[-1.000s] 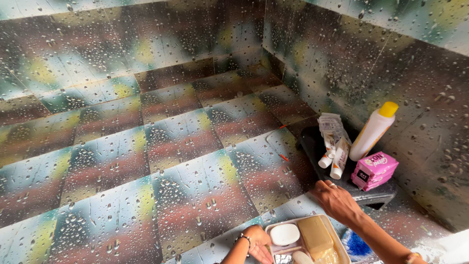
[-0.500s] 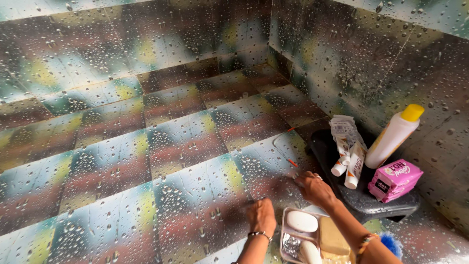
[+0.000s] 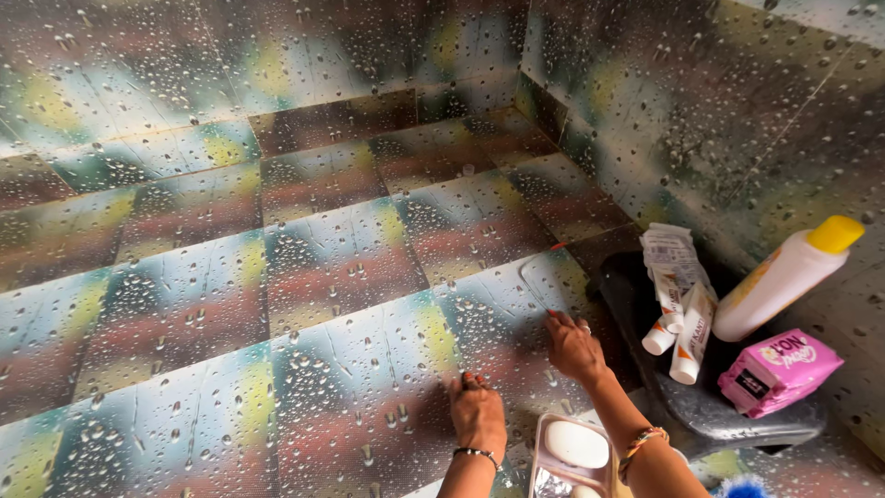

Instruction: The person cleans a bathroom by scrubbing the tiled floor with a blue brush and a black stool, then organizes toiletries from a wall shelf onto the stool. The person also handles a metal bucket and a pile of clothes on the floor.

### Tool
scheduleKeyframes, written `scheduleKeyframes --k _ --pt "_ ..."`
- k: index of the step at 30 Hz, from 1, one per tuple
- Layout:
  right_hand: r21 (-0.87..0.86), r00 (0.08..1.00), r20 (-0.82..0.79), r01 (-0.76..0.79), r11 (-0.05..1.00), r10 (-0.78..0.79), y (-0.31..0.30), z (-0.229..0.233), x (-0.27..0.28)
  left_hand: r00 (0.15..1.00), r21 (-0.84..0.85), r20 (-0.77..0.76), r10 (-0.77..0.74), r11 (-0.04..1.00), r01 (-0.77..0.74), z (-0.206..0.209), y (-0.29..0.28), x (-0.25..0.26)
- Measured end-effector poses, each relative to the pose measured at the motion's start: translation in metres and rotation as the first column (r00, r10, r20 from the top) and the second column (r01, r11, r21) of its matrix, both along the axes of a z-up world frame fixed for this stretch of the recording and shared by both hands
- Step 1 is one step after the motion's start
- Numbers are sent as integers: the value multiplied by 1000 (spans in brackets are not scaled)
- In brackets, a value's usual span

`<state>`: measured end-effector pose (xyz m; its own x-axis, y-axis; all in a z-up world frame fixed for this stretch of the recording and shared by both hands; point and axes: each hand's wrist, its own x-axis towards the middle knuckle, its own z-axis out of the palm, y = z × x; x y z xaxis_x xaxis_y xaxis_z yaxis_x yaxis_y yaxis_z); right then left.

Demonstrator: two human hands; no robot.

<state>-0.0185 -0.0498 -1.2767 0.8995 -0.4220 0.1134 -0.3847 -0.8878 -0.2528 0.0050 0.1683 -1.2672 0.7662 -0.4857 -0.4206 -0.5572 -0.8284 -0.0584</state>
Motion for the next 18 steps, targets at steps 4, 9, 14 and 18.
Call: scheduleKeyframes --k 4,9,14,18 --pt "-113 1000 21 7 994 -5 10 -15 7 1000 -79 -18 -19 997 17 8 1 0" --pt "47 986 150 67 997 -73 36 -6 -1 966 -270 255 32 962 40 -44 -3 5" --pt "4 927 371 -57 998 52 63 73 -26 972 -324 231 27 945 51 -63 4 6" --pt "-14 824 558 -109 994 98 69 151 -63 984 -451 175 38 891 46 -45 26 -2"
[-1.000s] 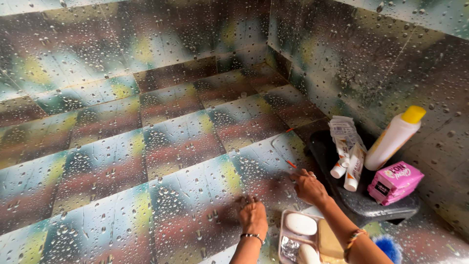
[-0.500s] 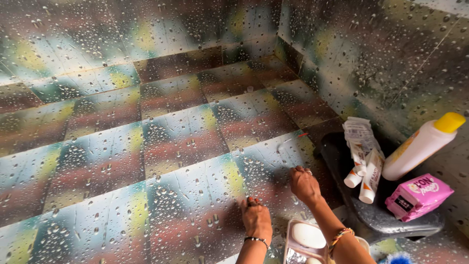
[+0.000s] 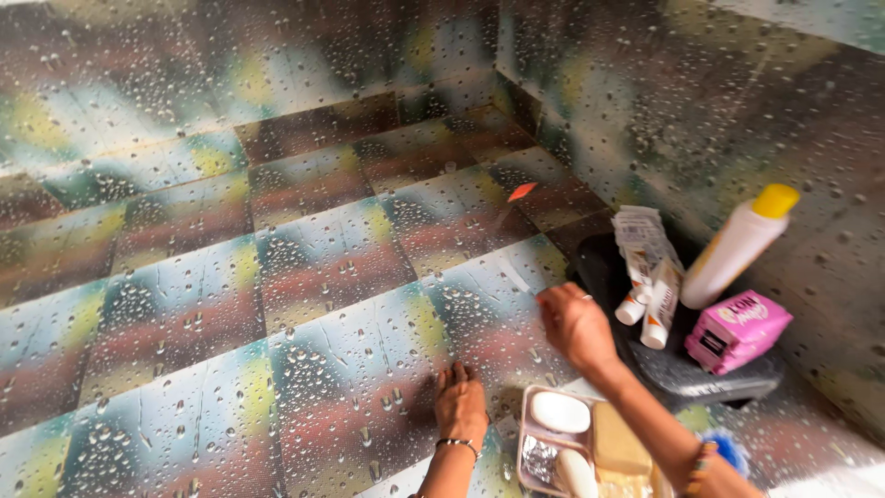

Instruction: The person cleans a bathroom by scrubbing the tiled floor with a blue brush and a black stool, then organizes toiletries from a wall shelf onto the stool. The person also handles a metal bucket and a pile of clothes on the floor.

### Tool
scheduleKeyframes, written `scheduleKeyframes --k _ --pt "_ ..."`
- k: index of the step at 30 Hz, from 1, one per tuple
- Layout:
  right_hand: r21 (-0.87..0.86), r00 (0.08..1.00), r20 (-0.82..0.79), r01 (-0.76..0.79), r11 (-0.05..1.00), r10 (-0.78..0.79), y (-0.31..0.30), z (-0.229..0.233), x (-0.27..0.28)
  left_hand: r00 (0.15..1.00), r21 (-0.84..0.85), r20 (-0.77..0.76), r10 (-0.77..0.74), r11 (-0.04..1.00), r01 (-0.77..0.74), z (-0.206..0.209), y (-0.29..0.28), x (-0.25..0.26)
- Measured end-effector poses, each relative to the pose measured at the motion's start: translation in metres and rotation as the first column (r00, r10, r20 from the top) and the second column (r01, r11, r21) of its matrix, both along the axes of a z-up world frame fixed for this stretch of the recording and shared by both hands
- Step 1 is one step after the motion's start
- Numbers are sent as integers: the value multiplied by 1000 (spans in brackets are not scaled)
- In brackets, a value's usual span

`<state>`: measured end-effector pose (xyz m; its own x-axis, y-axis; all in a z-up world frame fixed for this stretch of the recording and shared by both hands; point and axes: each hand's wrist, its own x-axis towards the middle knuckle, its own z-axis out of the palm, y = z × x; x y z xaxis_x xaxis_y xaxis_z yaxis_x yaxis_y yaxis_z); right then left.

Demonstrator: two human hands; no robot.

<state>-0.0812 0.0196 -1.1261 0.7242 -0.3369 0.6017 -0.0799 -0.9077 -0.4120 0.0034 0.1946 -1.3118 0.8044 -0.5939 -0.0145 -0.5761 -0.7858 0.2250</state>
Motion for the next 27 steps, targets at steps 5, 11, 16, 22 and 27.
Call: scheduleKeyframes --k 5,11,16,22,27 --pt "-1 989 29 147 989 -147 -10 65 -60 982 68 -187 -4 998 17 71 21 -32" --pt "145 959 52 267 953 -277 -47 74 -108 941 -129 -332 -59 992 17 124 -3 -43" --pt "459 904 -186 427 779 -386 -77 57 -132 939 -169 -320 -125 983 73 139 -24 -53" --pt "448 833 -416 537 715 -365 -104 43 -145 935 -177 -307 -175 976 125 152 -21 -60" --pt "297 764 -532 571 765 -364 -114 37 -149 929 -164 -314 -196 975 150 165 -12 -68"
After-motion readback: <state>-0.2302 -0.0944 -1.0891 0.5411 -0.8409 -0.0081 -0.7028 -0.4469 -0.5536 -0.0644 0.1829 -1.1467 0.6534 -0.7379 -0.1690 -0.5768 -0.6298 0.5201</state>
